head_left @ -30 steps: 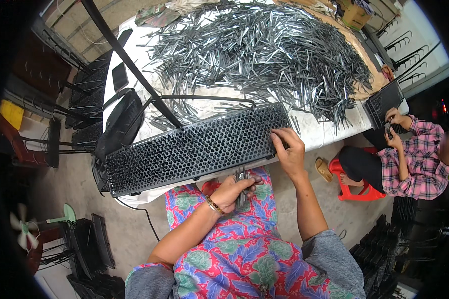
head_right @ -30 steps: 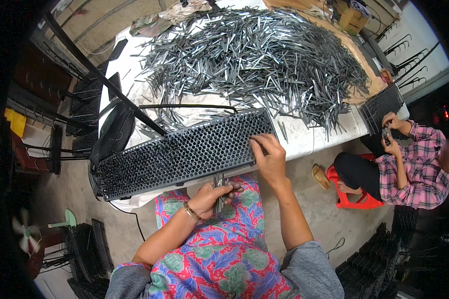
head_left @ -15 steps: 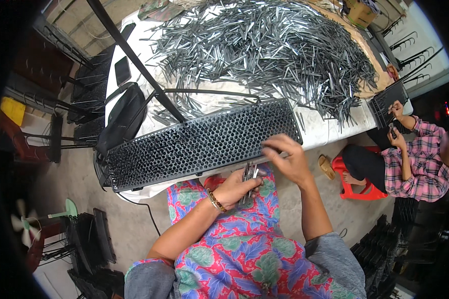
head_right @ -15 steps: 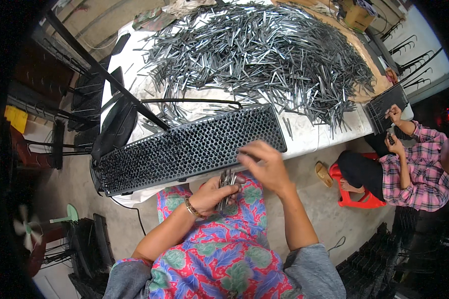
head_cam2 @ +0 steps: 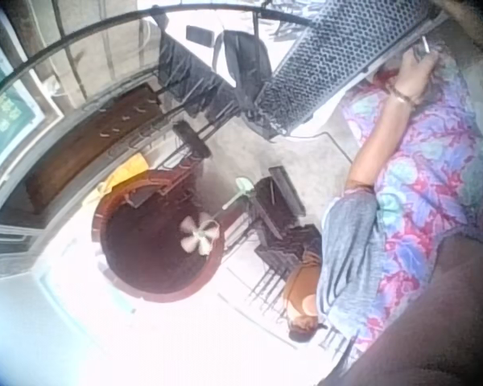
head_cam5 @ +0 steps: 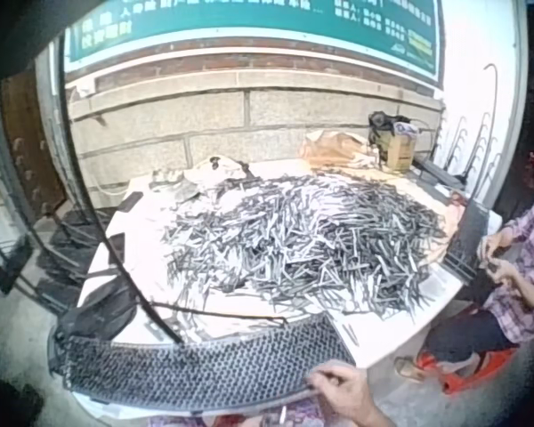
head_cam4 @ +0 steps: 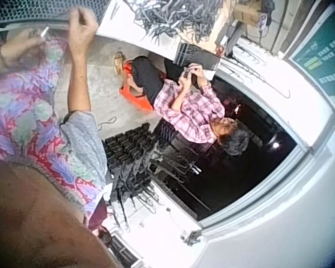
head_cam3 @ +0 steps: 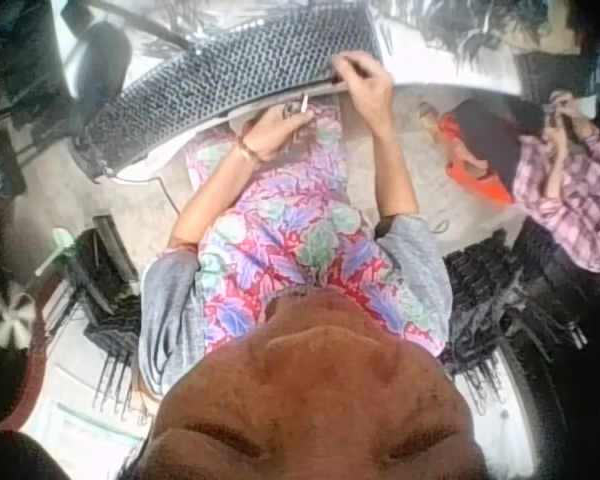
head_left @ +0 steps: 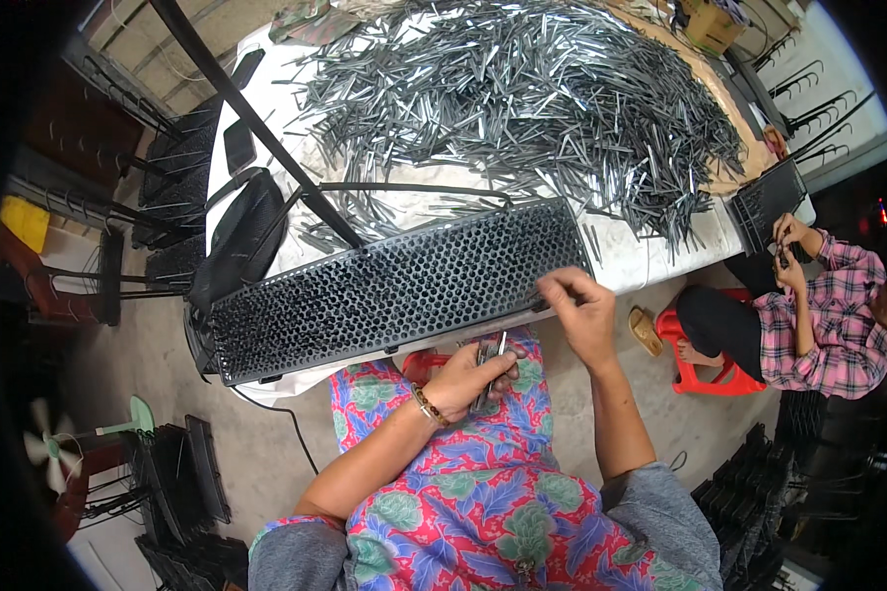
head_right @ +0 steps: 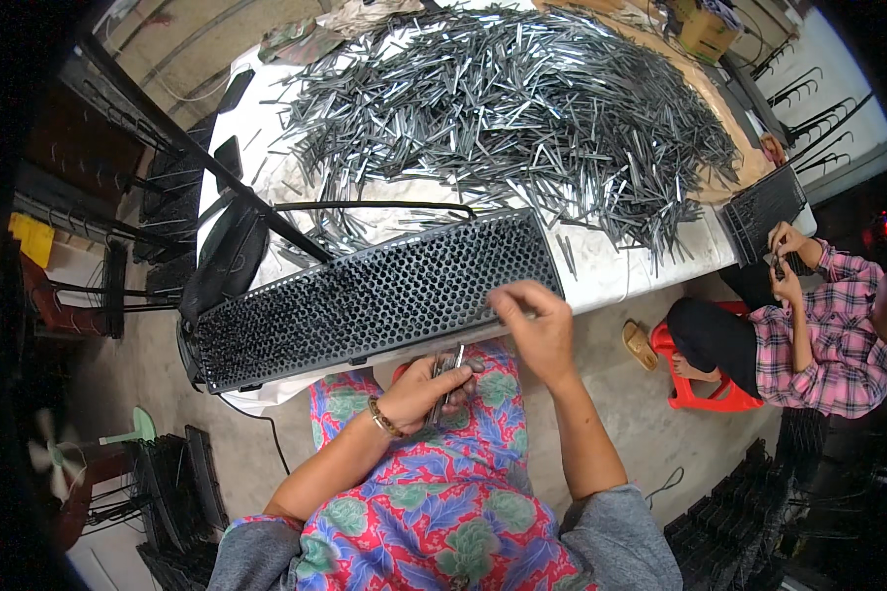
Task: The person inserts small metal components into a perforated metal plate by hand.
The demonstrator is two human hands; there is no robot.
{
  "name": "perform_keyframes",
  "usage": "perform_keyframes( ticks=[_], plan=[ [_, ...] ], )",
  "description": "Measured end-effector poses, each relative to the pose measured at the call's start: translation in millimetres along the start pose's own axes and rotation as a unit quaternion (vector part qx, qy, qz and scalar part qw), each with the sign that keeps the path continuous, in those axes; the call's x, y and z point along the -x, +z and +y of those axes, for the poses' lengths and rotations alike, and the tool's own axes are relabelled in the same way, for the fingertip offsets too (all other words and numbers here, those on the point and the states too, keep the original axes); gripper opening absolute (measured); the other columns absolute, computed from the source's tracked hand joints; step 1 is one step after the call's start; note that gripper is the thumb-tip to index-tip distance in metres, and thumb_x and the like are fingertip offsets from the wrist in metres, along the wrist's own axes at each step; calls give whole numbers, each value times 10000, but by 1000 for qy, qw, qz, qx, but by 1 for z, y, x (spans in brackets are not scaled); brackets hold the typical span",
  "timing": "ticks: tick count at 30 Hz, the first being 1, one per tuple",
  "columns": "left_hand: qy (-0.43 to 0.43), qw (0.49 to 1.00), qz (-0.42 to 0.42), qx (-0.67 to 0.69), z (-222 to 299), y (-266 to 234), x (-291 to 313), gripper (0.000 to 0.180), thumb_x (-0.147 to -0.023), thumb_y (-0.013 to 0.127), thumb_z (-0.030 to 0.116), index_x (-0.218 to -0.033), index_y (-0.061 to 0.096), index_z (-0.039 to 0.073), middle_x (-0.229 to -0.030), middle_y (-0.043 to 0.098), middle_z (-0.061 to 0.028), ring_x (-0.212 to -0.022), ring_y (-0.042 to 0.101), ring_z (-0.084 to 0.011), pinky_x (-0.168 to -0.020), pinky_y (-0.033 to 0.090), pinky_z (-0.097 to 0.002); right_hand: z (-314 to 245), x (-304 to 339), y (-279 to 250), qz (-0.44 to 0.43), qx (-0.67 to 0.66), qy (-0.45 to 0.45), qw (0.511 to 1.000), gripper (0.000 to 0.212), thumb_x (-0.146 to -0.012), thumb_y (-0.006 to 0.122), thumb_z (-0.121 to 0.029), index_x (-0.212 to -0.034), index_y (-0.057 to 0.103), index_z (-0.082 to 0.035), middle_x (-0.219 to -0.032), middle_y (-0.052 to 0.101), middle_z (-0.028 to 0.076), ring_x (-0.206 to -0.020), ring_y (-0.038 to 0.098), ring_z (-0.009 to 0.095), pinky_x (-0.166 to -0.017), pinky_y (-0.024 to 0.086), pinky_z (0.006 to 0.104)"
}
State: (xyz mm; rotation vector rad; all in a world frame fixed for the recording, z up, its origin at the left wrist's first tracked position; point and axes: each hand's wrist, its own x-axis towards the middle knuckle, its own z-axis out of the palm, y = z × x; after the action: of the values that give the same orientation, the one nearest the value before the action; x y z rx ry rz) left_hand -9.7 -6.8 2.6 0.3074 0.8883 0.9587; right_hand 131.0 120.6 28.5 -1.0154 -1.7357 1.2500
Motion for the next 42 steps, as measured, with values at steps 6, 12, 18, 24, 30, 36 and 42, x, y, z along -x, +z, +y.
perform_keyframes(
  ticks=[6, 12, 18, 24, 30, 36, 42],
  plan=[
    [-7, 999, 31, -13, 4, 0, -4, 243, -921, 544, 174, -1091, 562, 0, -839, 589, -12, -642, 532, -72, -553, 459, -208, 9, -24, 1, 64, 115, -133, 982, 68, -796, 650, -32, -839, 646, 21, -797, 629, 102, -699, 602, 188, -606, 461, 272],
    [-23, 998, 23, 49, -4, -7, -3, 244, -926, 529, 170, -1094, 558, -4, -889, 610, -45, -710, 588, -109, -621, 518, -251, 13, -26, 1, 83, 181, -206, 958, 65, -782, 662, -30, -834, 653, 7, -812, 639, 110, -720, 602, 229, -647, 464, 304],
    [-62, 993, 27, 93, -3, -1, 3, 251, -940, 503, 167, -1116, 531, -9, -919, 611, -70, -784, 596, -126, -679, 542, -297, 21, -23, 6, 48, 251, -244, 936, 100, -759, 681, -80, -843, 668, -28, -828, 632, 91, -763, 587, 246, -688, 431, 346],
    [-30, 997, 14, 76, -10, -9, 1, 242, -938, 510, 191, -1098, 552, 14, -947, 619, -96, -810, 601, -144, -643, 521, -265, 19, -22, 9, 51, 306, -270, 912, 120, -750, 692, -86, -857, 675, -33, -850, 625, 92, -756, 579, 248, -689, 427, 351],
    [5, 997, -5, 75, -7, -9, 4, 295, -949, 482, 190, -1169, 522, -2, -971, 617, -93, -824, 593, -133, -671, 505, -232, 18, -18, 14, 57, 296, -259, 918, 149, -746, 699, -89, -878, 675, -24, -855, 626, 106, -760, 585, 258, -674, 438, 337],
    [20, 997, -20, 71, -2, -8, 8, 293, -956, 464, 186, -1171, 514, -7, -1006, 618, -94, -848, 595, -127, -690, 502, -232, -20, 5, 19, -139, 60, -13, 988, 110, -797, 658, -65, -865, 668, 21, -823, 628, 82, -749, 588, 157, -633, 446, 268],
    [54, 998, -22, 28, -6, -8, 9, 294, -961, 462, 208, -1161, 526, 3, -982, 626, -78, -829, 596, -121, -685, 505, -239, -2, 12, 20, -202, -87, 126, 967, 119, -844, 628, -76, -821, 668, 34, -760, 611, 28, -678, 539, 76, -592, 414, 222]
  ],
)
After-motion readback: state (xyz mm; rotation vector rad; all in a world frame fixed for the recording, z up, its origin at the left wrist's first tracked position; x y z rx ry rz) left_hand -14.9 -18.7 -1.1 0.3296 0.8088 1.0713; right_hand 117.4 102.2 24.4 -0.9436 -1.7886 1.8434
